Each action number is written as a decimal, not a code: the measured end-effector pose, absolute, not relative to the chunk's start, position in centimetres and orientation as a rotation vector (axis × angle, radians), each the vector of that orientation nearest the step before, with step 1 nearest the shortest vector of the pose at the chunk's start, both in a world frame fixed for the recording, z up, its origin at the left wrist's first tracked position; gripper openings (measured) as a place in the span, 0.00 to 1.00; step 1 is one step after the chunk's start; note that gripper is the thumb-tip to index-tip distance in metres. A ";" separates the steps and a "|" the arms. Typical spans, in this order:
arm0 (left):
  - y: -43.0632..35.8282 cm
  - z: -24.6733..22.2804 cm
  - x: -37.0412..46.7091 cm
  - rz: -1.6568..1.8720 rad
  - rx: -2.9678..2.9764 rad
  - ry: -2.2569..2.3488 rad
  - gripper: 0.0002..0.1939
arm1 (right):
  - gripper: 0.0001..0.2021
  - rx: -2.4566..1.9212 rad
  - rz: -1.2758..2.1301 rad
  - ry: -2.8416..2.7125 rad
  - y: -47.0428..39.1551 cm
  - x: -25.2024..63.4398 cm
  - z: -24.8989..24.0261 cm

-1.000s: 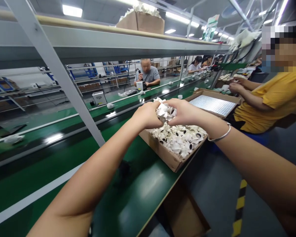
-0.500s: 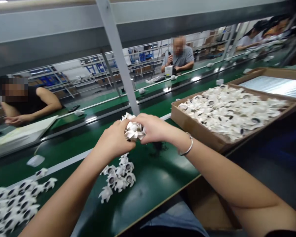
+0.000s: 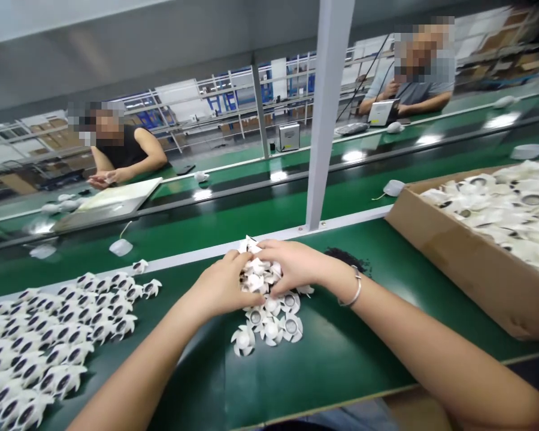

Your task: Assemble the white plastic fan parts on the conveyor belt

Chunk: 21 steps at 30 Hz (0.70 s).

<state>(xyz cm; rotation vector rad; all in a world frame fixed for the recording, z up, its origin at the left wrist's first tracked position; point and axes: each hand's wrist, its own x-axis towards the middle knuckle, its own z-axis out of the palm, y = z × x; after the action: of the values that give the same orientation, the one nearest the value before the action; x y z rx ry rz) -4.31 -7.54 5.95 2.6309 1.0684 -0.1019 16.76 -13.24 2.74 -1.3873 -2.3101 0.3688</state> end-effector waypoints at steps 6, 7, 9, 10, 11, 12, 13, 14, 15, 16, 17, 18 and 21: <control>-5.9 8.5 -6.2 -0.266 2.582 0.831 0.51 | 0.37 -1.347 0.453 -2.240 -15.4 18.5 3.5; -5.3 9.0 -6.4 -0.281 2.580 0.828 0.50 | 0.35 -1.344 0.464 -2.212 -15.6 18.9 3.6; -4.1 9.7 -6.3 -0.281 2.554 0.870 0.47 | 0.30 -1.342 0.470 -2.166 -16.0 19.6 3.6; -3.4 9.8 -6.2 -0.258 2.535 0.905 0.45 | 0.28 -1.345 0.462 -2.153 -16.0 19.9 3.4; -2.6 9.6 -5.9 -0.214 2.517 0.943 0.43 | 0.26 -1.348 0.446 -2.142 -16.0 20.0 3.2; -1.8 9.3 -5.5 -0.152 2.502 0.973 0.41 | 0.25 -1.345 0.429 -2.132 -15.8 20.1 2.8; -0.9 8.7 -5.2 -0.069 2.496 0.990 0.40 | 0.24 -1.331 0.414 -2.120 -15.6 20.1 2.3; 0.0 7.9 -4.8 0.020 2.501 0.987 0.38 | 0.22 -1.312 0.399 -2.100 -15.4 20.1 1.9; 0.9 7.0 -4.5 0.100 2.511 0.963 0.37 | 0.21 -1.295 0.385 -2.071 -15.0 20.1 1.5; 1.6 5.9 -4.3 0.160 2.522 0.920 0.36 | 0.19 -1.292 0.372 -2.033 -14.7 20.2 1.1; 2.3 4.9 -4.1 0.196 2.528 0.858 0.34 | 0.17 -1.307 0.361 -1.993 -14.4 20.3 0.9; 2.7 3.8 -4.0 0.208 2.521 0.784 0.33 | 0.16 -1.342 0.350 -1.961 -14.2 20.5 0.8; 3.2 1.6 -3.7 0.163 2.471 0.584 0.30 | 0.20 -1.521 0.343 -1.967 -14.7 21.4 1.3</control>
<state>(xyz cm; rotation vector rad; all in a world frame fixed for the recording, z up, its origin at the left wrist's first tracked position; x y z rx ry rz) -3.66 3.16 1.57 2.4715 0.5844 0.1633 21.39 -14.72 1.35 -1.5213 -1.9668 0.3433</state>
